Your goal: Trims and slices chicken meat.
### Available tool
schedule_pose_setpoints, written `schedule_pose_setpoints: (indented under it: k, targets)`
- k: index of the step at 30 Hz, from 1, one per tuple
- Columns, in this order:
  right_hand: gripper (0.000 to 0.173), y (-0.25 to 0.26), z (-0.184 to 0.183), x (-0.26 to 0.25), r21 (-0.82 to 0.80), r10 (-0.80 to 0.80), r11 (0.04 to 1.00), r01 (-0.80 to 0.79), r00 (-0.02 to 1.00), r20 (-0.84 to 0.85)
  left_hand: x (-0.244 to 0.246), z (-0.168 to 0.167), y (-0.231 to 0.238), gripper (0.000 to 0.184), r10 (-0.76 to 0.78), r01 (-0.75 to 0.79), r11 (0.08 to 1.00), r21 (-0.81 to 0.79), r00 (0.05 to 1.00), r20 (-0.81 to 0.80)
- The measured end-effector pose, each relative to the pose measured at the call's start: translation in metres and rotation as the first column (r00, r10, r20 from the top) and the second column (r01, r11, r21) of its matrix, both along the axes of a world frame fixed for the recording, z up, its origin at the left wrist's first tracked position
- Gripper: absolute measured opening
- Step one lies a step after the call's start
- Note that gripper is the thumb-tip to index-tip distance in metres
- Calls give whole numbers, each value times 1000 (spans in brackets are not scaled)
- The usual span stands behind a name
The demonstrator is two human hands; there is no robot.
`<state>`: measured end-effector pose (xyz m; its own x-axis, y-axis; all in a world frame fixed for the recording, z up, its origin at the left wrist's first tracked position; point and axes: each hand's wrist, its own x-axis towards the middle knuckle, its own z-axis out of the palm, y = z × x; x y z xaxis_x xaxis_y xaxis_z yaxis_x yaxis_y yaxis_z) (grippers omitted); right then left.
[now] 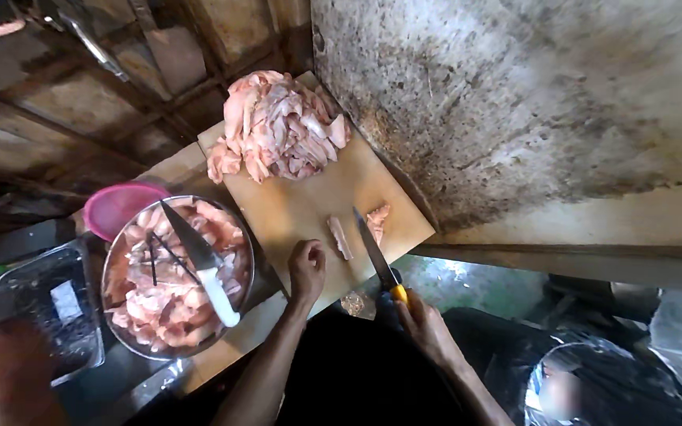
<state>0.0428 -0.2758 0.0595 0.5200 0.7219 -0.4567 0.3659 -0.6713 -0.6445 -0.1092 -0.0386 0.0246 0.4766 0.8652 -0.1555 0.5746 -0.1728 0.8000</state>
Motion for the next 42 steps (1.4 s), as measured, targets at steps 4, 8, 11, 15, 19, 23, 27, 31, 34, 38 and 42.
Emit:
schedule_pose_setpoints:
  k: [4,8,11,15,19,23,27,31,34,38,42]
  targets:
    - [42,23,10,-12,-27,36,999,-34,996,84,30,4,0,34,-25,22,996,-90,999,-25]
    - [39,30,4,-10,-31,-101,994,103,992,82,59,3,-11,30,-136,136,991,6,991,-8]
    - [38,24,1,-1,-49,-120,991,122,992,36,61,-2,-14,23,-160,160,987,18,986,40]
    - [39,18,0,0,-40,-117,992,116,993,-32,47,-9,-8,20,-18,32,998,-54,970,244]
    - [37,26,2,-11,-35,-176,984,173,974,-141,45,-10,0,21,-23,32,998,-59,989,148]
    - [38,36,2,-18,-38,-202,979,198,957,-208,53,-8,0,23,-114,123,991,-54,983,141]
    - [38,41,-1,-18,-73,-215,976,203,944,-252,61,-5,-3,20,-128,133,990,-54,987,93]
    - [38,43,-4,-21,-51,-214,977,209,936,-281,62,-8,-6,21,-123,128,991,-39,987,99]
    - [40,43,-4,-23,-69,-196,980,184,940,-281,60,-9,-4,23,-120,119,993,10,990,71]
    - [38,38,-6,-21,-64,-206,978,196,951,-232,68,-7,6,34,-119,119,989,93,993,-5]
    - [35,35,-5,-16,-57,-234,972,227,950,-206,88,1,17,46,-167,170,985,-4,965,-203]
